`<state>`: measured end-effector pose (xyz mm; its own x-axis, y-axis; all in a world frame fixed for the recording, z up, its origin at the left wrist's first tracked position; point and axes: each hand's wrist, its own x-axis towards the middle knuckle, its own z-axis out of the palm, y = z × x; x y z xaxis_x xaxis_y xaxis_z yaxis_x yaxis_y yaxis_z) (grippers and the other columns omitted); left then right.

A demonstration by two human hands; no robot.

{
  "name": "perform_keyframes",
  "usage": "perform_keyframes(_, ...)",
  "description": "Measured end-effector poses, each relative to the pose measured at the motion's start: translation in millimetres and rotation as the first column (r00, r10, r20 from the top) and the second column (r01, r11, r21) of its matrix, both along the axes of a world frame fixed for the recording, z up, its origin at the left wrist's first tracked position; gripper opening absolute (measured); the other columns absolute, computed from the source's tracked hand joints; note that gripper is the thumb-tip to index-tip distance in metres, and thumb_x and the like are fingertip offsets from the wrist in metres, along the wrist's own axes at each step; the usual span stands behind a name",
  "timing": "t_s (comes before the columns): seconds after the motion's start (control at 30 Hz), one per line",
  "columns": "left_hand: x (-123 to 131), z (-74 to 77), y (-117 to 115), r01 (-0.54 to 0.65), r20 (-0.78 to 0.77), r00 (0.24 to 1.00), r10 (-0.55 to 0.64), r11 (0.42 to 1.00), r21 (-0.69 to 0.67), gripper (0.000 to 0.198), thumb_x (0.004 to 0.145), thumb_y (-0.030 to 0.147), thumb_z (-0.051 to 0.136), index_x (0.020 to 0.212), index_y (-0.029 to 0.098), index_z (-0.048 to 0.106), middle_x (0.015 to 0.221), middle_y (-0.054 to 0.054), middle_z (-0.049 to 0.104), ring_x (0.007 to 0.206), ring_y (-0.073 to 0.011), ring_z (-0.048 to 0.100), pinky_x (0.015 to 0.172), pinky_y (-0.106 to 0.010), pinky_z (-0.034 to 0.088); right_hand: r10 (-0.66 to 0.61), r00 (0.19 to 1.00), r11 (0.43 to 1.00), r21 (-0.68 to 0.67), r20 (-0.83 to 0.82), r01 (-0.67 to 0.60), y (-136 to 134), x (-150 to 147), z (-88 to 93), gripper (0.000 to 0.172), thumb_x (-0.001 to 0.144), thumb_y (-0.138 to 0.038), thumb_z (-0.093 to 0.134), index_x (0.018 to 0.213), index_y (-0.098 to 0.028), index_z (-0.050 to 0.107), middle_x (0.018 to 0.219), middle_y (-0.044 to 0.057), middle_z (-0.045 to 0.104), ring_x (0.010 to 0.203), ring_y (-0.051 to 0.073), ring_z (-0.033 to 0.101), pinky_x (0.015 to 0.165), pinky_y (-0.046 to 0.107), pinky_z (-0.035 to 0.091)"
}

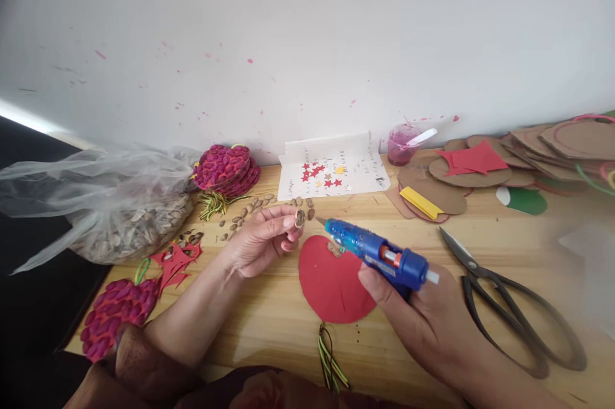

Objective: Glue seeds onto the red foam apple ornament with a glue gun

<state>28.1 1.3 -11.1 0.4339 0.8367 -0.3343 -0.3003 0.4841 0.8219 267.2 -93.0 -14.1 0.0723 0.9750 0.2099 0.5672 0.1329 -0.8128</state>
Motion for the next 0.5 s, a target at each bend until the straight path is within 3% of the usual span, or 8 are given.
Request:
perform_keyframes(0.07, -3, -0.7, 1, 0.008, -0.132, 0.991, 0.007, 0.993, 0.114, 0.031, 0.066, 0.034, 0.089, 0.086, 0.016, 0.076, 0.068, -0.001, 0.062, 0.058, -0.0087, 0.054, 0.056, -0.021, 0.044, -0.007, 0.998, 0.997, -0.075, -0.057, 0.003, 3, 1, -1.2, 0.034, 0.085, -0.052, 0.06, 0.066, -0.024, 0.065, 0.062, 0.002, 0.067, 0.057, 0.021, 0.063, 0.052, 0.03, 0.051)
perform_keyframes(0.13, -4, -2.3, 1, 0.074, -0.321, 0.947, 0.023, 0.956, 0.285, 0.028, 0.071, 0.036, 0.085, 0.089, 0.016, 0.077, 0.072, -0.002, 0.064, 0.061, -0.0104, 0.056, 0.06, -0.024, 0.045, -0.059, 0.973, 0.984, -0.176, -0.224, 0.019, 6, 0, -3.3, 0.039, 0.087, -0.058, 0.058, 0.07, -0.023, 0.064, 0.062, 0.002, 0.067, 0.058, 0.02, 0.063, 0.055, 0.03, 0.052)
perform_keyframes(0.27, -2, -4.4, -3, 0.301, -0.614, 0.774, 0.156, 0.763, 0.573, 0.012, 0.081, 0.028, 0.075, 0.088, 0.018, 0.078, 0.077, -0.004, 0.063, 0.068, -0.0127, 0.055, 0.063, -0.024, 0.041, -0.183, 0.827, 0.908, -0.413, -0.532, -0.064, 11, -5, -9.5, 0.048, 0.082, -0.066, 0.063, 0.077, -0.019, 0.066, 0.065, 0.002, 0.064, 0.057, 0.018, 0.063, 0.057, 0.03, 0.055)
perform_keyframes(0.4, 4, -4.4, -4, 0.496, -0.721, 0.667, 0.188, 0.609, 0.618, 0.01, 0.085, 0.018, 0.067, 0.088, 0.02, 0.077, 0.082, -0.004, 0.061, 0.073, -0.015, 0.055, 0.07, -0.027, 0.04, -0.282, 0.714, 0.88, -0.468, -0.641, -0.074, 13, -10, -15.7, 0.046, 0.078, -0.064, 0.07, 0.084, -0.019, 0.069, 0.068, 0.001, 0.063, 0.064, 0.018, 0.063, 0.061, 0.031, 0.06)
perform_keyframes(0.5, 8, -6.2, -2, 0.595, -0.767, 0.608, 0.204, 0.524, 0.61, 0.013, 0.087, 0.015, 0.063, 0.087, 0.02, 0.075, 0.085, -0.005, 0.06, 0.076, -0.0165, 0.055, 0.073, -0.028, 0.04, -0.271, 0.698, 0.873, -0.475, -0.663, -0.112, 15, -10, -22.2, 0.045, 0.078, -0.063, 0.07, 0.084, -0.018, 0.069, 0.07, 0.001, 0.063, 0.067, 0.018, 0.064, 0.063, 0.032, 0.062)
